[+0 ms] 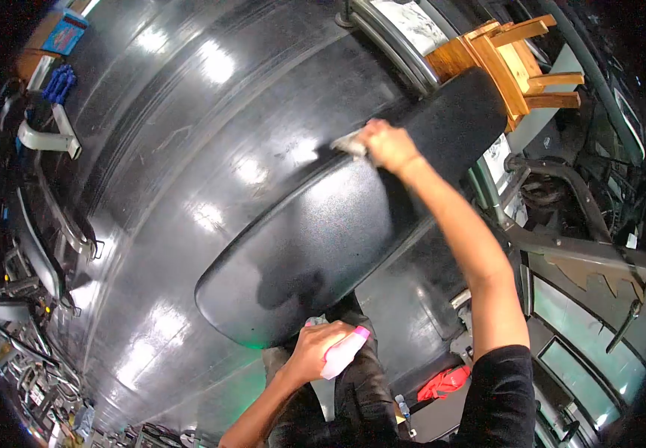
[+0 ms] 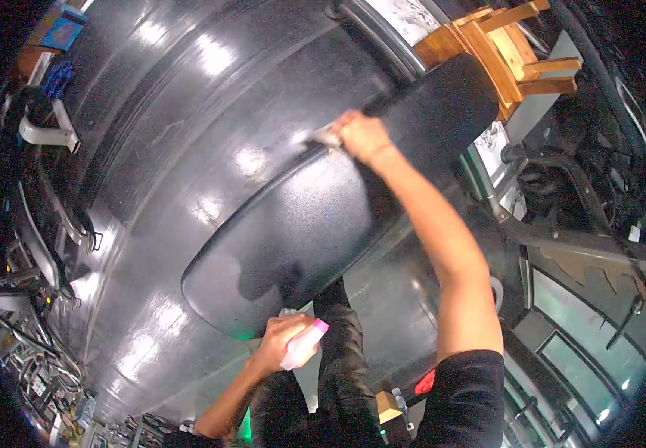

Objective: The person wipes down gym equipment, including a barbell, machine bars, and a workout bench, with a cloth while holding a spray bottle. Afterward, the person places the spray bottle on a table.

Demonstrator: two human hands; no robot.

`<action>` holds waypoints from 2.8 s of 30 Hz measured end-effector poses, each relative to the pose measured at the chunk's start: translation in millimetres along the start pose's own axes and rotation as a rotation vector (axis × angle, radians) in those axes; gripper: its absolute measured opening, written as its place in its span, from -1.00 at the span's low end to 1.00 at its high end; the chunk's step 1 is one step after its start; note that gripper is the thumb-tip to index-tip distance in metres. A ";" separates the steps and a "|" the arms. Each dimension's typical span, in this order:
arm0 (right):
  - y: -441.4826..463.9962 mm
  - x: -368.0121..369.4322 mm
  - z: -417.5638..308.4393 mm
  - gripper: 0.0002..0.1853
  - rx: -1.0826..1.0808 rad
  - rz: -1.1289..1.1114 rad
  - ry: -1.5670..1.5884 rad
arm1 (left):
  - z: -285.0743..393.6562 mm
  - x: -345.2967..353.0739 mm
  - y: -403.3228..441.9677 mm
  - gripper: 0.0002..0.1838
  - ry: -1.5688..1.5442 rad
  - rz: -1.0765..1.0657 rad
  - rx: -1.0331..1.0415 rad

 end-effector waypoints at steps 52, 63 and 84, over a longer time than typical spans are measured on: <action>-151.5 51.0 -57.9 -0.53 -0.044 -0.192 0.272 | 19.4 -30.9 35.0 -0.76 0.043 0.226 -0.023; -172.1 88.2 -123.0 -0.46 0.370 0.172 0.279 | 16.6 -34.8 31.3 -0.73 0.043 0.193 -0.010; -196.6 95.1 -122.4 -0.58 0.271 -0.375 0.434 | 38.9 -54.9 12.7 -0.71 0.070 0.049 0.043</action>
Point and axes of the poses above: each hand's wrist, its own y-axis towards the middle knuckle, its own x-axis out of the palm, z = x × y, the point moved 2 cm from there along y, towards the middle knuckle, and after that the axes turned 6 degrees about -z, right-handed, at the moved point
